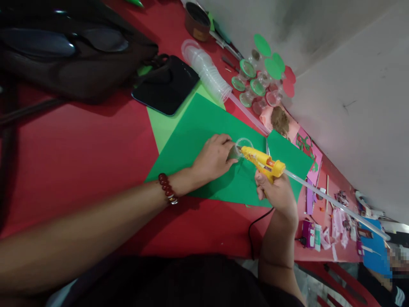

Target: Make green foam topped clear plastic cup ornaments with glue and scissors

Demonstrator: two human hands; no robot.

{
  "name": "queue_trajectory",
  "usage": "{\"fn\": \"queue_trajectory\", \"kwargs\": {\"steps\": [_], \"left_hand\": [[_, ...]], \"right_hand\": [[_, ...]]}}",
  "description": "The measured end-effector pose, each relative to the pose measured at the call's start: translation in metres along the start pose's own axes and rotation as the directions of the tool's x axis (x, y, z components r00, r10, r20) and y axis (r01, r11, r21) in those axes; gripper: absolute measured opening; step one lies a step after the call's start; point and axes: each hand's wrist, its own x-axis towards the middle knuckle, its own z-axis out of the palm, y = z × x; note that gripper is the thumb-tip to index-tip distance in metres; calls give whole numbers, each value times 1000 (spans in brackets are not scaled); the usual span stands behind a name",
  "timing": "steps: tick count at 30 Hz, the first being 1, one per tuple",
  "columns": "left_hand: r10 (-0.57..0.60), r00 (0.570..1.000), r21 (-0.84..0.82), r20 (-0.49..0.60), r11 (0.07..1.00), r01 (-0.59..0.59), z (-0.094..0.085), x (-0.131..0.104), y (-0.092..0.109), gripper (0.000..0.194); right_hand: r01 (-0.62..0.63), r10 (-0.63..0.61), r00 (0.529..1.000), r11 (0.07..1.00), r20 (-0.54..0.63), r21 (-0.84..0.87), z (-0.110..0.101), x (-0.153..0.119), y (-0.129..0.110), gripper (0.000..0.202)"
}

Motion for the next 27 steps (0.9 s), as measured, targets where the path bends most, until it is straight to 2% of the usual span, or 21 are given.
{"fn": "queue_trajectory", "kwargs": {"steps": [11, 27], "left_hand": [[15, 1000, -2, 6, 1000, -15, 2, 0, -4, 35], [9, 1000, 10, -22, 1000, -9, 5, 0, -3, 31]], "right_hand": [[-11, 11, 1000, 996, 1, -91, -2, -3, 2, 60], [-9, 9, 1000, 998, 0, -66, -2, -1, 1, 53]]}}
